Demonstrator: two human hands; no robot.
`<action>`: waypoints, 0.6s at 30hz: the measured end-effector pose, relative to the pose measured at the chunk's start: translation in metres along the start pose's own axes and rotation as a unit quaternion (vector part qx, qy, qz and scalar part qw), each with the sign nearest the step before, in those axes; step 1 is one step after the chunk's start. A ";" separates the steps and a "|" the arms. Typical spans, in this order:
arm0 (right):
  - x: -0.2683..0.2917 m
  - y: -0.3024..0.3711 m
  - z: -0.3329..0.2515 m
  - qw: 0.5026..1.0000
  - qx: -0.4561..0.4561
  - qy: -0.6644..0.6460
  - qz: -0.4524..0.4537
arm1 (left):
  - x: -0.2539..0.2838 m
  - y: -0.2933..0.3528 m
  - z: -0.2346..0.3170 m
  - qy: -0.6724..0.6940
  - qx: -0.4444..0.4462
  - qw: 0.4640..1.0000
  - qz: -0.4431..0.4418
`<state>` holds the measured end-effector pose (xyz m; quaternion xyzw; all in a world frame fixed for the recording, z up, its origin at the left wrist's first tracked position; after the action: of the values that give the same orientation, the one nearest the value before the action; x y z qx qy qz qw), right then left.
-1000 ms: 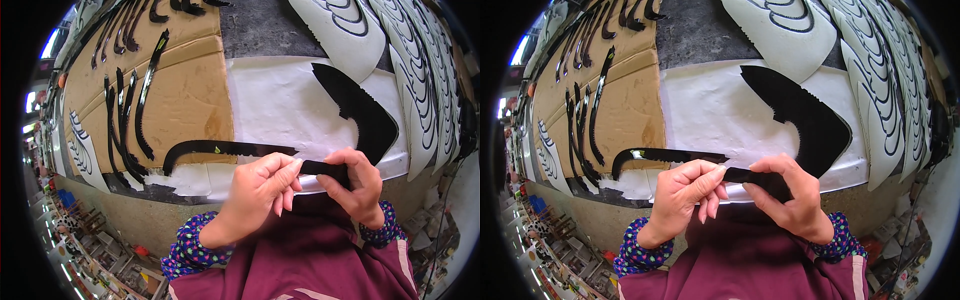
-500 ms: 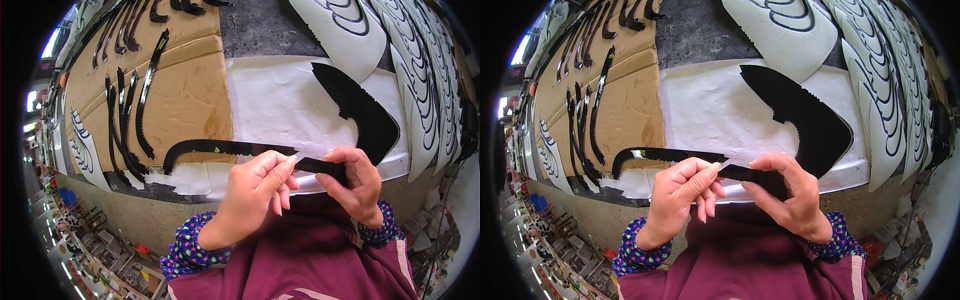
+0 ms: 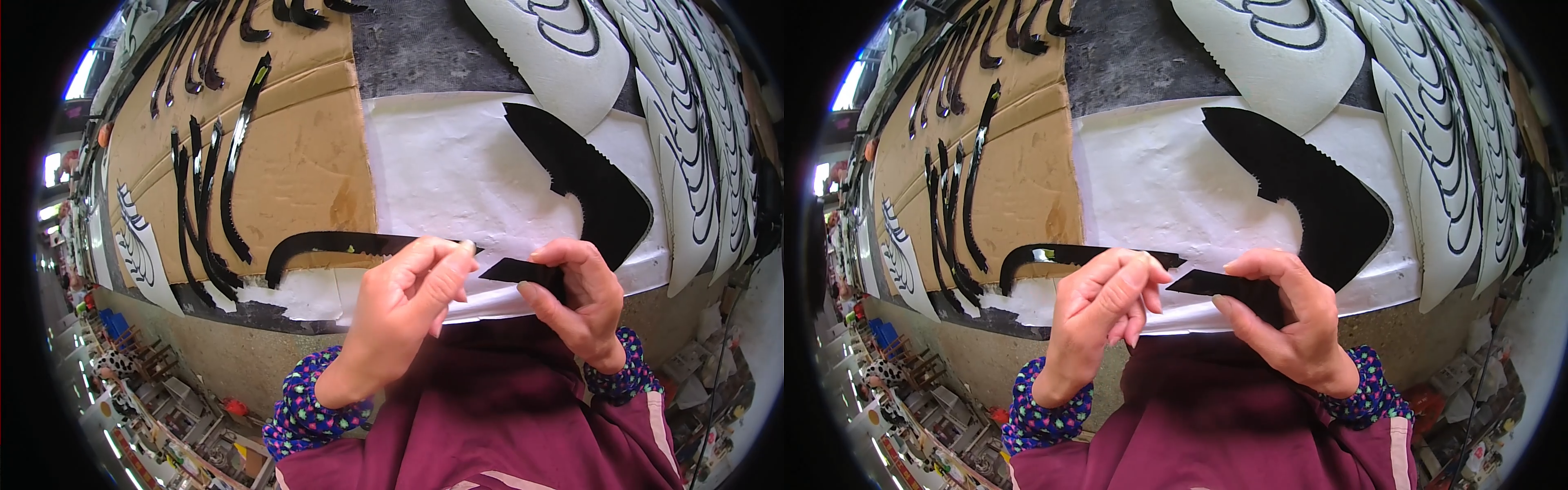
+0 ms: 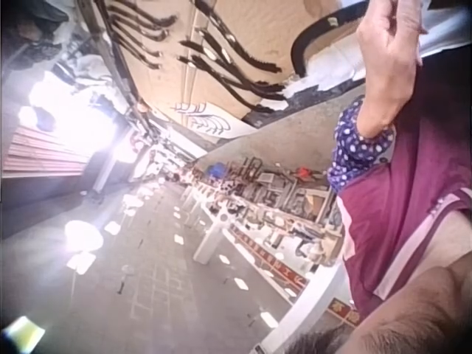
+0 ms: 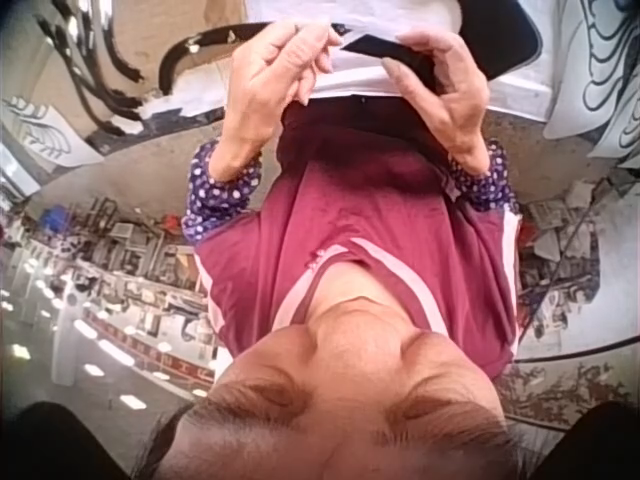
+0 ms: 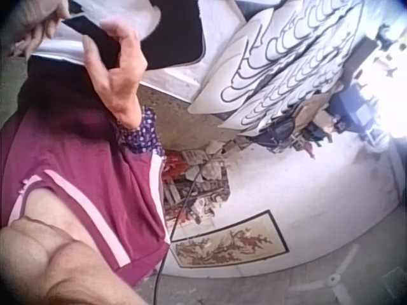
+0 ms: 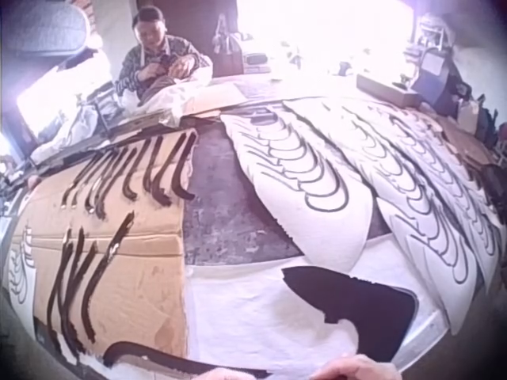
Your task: Applying decorative black trim pieces to white shoe upper components on a factory work table.
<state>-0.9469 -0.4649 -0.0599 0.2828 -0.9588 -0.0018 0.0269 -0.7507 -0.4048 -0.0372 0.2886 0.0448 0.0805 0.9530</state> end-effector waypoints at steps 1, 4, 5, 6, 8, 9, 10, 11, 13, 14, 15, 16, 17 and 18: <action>0.000 0.000 0.000 1.000 0.000 -0.001 0.000 | -0.003 0.000 0.002 0.010 0.018 0.999 -0.032; -0.001 -0.001 0.000 1.000 0.010 0.001 -0.001 | -0.008 -0.003 0.001 0.038 0.048 0.994 -0.089; 0.000 -0.001 0.000 1.000 0.018 0.011 -0.001 | -0.009 -0.005 -0.001 0.025 0.036 0.995 -0.091; 0.000 -0.001 0.000 0.999 0.026 0.021 -0.001 | -0.010 -0.005 -0.002 0.011 0.024 0.995 -0.093; 0.000 -0.001 0.001 1.000 0.013 0.009 0.002 | -0.010 -0.005 -0.001 0.030 0.042 0.994 -0.098; 0.000 0.000 0.002 1.000 0.001 -0.003 0.005 | -0.010 -0.004 -0.001 0.049 0.060 0.992 -0.102; 0.000 0.000 0.002 1.000 0.001 -0.003 0.004 | -0.009 -0.004 -0.001 0.049 0.060 0.992 -0.101; 0.000 -0.001 0.002 1.000 0.003 -0.003 0.005 | -0.009 -0.004 -0.002 0.055 0.061 0.991 -0.110; 0.000 0.000 0.003 1.000 0.004 -0.003 0.006 | -0.008 -0.003 -0.002 0.062 0.061 0.989 -0.120; 0.000 -0.001 0.003 1.000 0.000 0.000 0.005 | -0.008 -0.002 -0.001 0.059 0.063 0.988 -0.124; 0.000 0.000 0.003 1.000 -0.004 0.003 0.004 | -0.007 -0.001 0.000 0.057 0.065 0.988 -0.129; 0.000 0.000 0.003 1.000 -0.004 0.002 0.004 | -0.006 -0.001 0.000 0.057 0.065 0.988 -0.129; 0.000 0.000 0.003 1.000 -0.006 0.000 0.004 | -0.006 -0.001 -0.001 0.054 0.063 0.987 -0.135; 0.000 0.000 0.004 1.000 -0.009 -0.002 0.005 | -0.006 0.000 -0.001 0.051 0.061 0.987 -0.142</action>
<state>-0.9470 -0.4648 -0.0635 0.2780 -0.9601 -0.0105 0.0277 -0.7565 -0.4058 -0.0379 0.3328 0.1383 -0.0442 0.9318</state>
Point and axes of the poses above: each hand's wrist, its own y-axis away from the middle knuckle, its own x-axis out of the back of the hand, z = x × y, the point moved 3 cm from there along -y, towards the middle knuckle, and after that the axes turned 7 degrees about -y, right-handed, at the moved point
